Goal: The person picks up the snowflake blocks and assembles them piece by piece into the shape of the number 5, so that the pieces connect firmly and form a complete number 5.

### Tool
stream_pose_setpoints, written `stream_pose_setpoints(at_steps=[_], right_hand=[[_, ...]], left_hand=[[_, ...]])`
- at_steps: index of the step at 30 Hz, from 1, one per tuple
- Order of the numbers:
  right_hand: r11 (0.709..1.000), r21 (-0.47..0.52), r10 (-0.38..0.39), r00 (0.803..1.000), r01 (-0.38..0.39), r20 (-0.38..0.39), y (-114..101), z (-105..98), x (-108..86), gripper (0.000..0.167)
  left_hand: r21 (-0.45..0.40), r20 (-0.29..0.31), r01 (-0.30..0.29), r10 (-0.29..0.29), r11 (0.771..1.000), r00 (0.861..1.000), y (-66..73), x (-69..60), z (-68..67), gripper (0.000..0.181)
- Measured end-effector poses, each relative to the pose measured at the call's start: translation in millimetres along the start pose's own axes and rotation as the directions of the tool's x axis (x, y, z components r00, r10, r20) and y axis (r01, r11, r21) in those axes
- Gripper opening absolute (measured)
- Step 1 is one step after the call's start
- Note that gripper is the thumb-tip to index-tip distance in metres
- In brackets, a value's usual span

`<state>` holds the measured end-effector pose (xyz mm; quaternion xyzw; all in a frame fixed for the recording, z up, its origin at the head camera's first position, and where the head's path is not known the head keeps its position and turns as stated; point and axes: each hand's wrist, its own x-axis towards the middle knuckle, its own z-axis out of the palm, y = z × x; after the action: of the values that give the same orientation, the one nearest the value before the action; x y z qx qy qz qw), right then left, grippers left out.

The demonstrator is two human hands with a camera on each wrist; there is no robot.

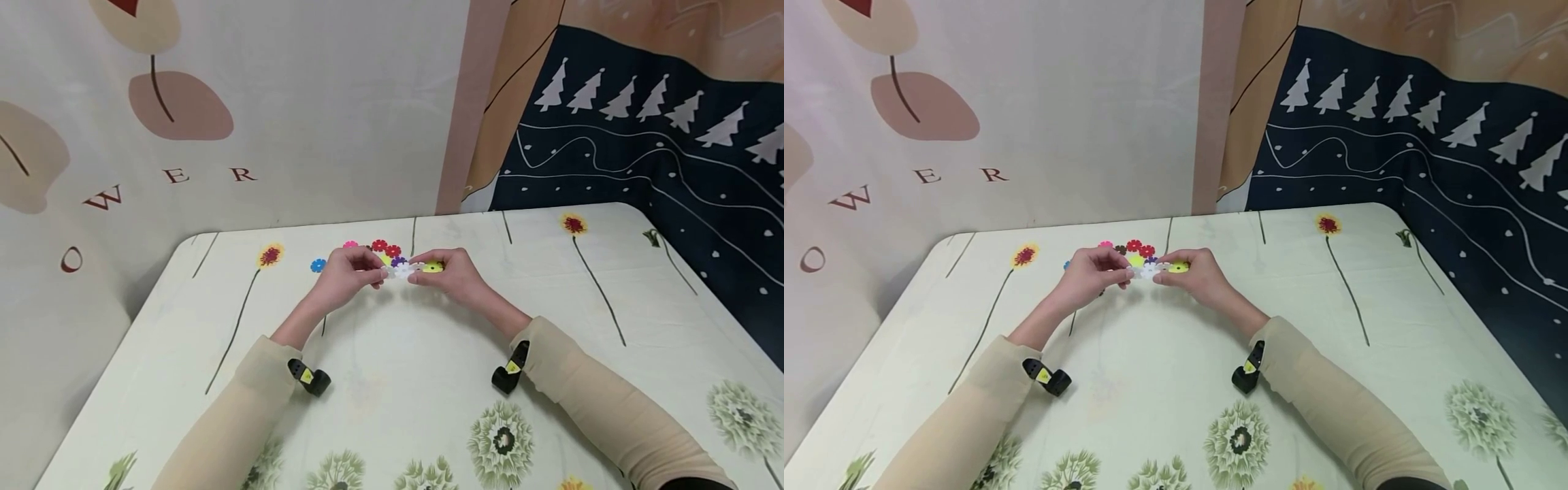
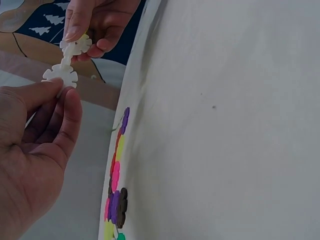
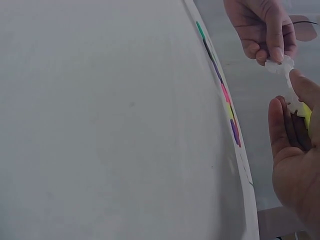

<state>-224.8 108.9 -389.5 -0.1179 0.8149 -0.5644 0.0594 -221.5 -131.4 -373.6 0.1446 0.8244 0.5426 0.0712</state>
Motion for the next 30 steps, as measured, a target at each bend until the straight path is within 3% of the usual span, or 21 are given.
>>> stream_pose_setpoints(at_steps=[18,30], right_hand=[[0.998,0.003,0.055,0.998,-0.055,-0.013,0.7,4.1,-0.7,0.037],[1.000,-0.001,-0.014,1.000,0.014,0.001,0.9,0.9,-0.5,0.034]], left_hand=[[0.010,0.024,-0.034,0.034,0.999,0.999,0.1,-1.2,2.6,0.009],[0.033,-0.002,-0.018,0.018,0.999,1.000,3.7,-0.5,2.7,0.012]])
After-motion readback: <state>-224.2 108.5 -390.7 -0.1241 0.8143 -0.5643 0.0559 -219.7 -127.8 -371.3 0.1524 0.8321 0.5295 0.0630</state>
